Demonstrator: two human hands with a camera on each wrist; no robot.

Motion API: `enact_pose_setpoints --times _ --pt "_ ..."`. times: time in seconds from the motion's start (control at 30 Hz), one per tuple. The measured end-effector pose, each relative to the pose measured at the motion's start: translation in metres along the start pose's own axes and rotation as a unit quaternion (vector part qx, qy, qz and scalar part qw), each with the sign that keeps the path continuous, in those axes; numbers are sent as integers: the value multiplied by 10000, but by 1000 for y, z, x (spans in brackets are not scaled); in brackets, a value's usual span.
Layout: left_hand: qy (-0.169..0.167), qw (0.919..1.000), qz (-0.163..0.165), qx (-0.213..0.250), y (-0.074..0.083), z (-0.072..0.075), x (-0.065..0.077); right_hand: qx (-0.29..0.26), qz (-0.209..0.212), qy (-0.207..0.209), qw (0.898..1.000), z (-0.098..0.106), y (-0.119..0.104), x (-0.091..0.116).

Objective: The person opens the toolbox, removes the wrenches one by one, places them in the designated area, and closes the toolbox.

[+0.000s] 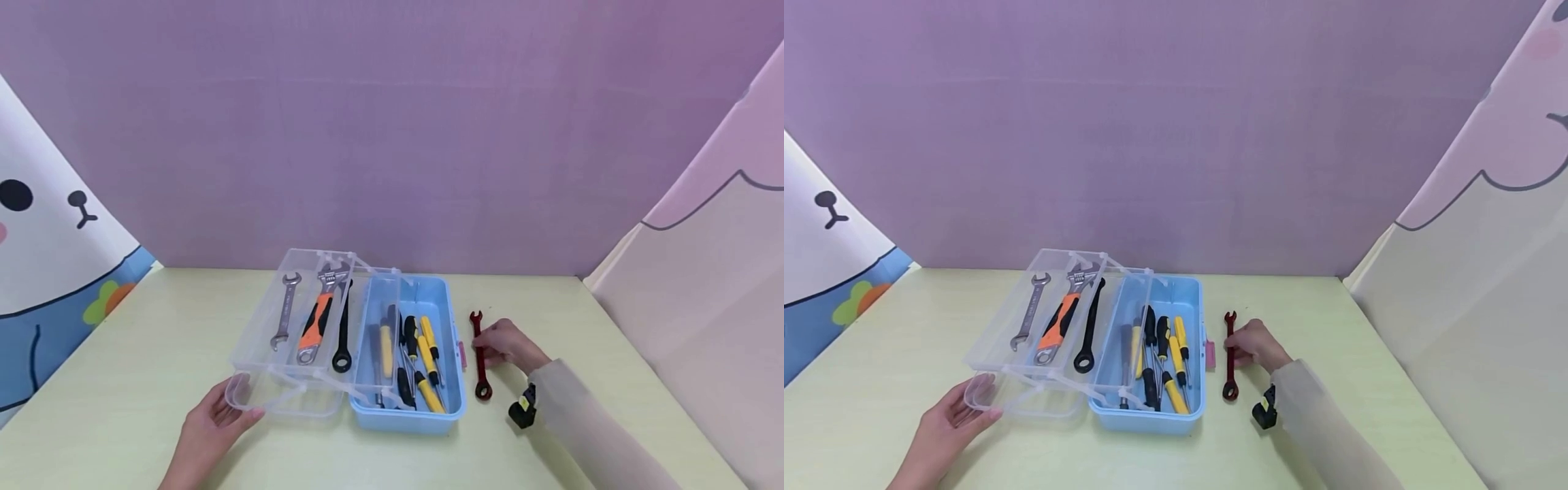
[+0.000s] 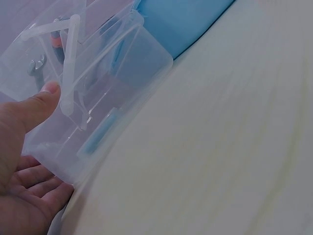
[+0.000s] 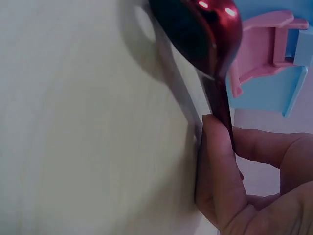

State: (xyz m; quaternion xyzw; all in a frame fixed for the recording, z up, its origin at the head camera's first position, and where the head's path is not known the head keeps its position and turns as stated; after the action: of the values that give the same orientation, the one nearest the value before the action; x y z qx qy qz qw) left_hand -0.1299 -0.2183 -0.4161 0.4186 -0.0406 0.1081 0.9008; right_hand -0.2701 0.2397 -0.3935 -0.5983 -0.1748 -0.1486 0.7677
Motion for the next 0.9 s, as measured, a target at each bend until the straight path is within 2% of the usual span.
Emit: enact_pose_setpoints --times 0.3,0.57,0.9 --pt "-129 9998 87 123 1 0 -2 423 -21 210 9989 -3 -3 0" --pt "-107 9998 26 137 1 -2 -3 1043 53 662 9923 -2 -5 1" --pt "-141 9998 69 150 2 0 -2 1178 -33 729 9903 2 -3 -1"
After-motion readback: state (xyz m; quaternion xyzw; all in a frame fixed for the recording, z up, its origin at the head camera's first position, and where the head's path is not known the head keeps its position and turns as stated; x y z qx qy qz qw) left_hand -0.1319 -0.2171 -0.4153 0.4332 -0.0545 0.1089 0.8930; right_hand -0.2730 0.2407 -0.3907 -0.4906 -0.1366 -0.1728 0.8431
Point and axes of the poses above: each hand's wrist, its own x-axis away from the middle knuckle, its own z-axis out of the back of the hand, y = z × x, the point moved 3 cm from there along -x, towards the middle knuckle, and after that the axes turned 14 degrees about -x, right-handed, at the moved point
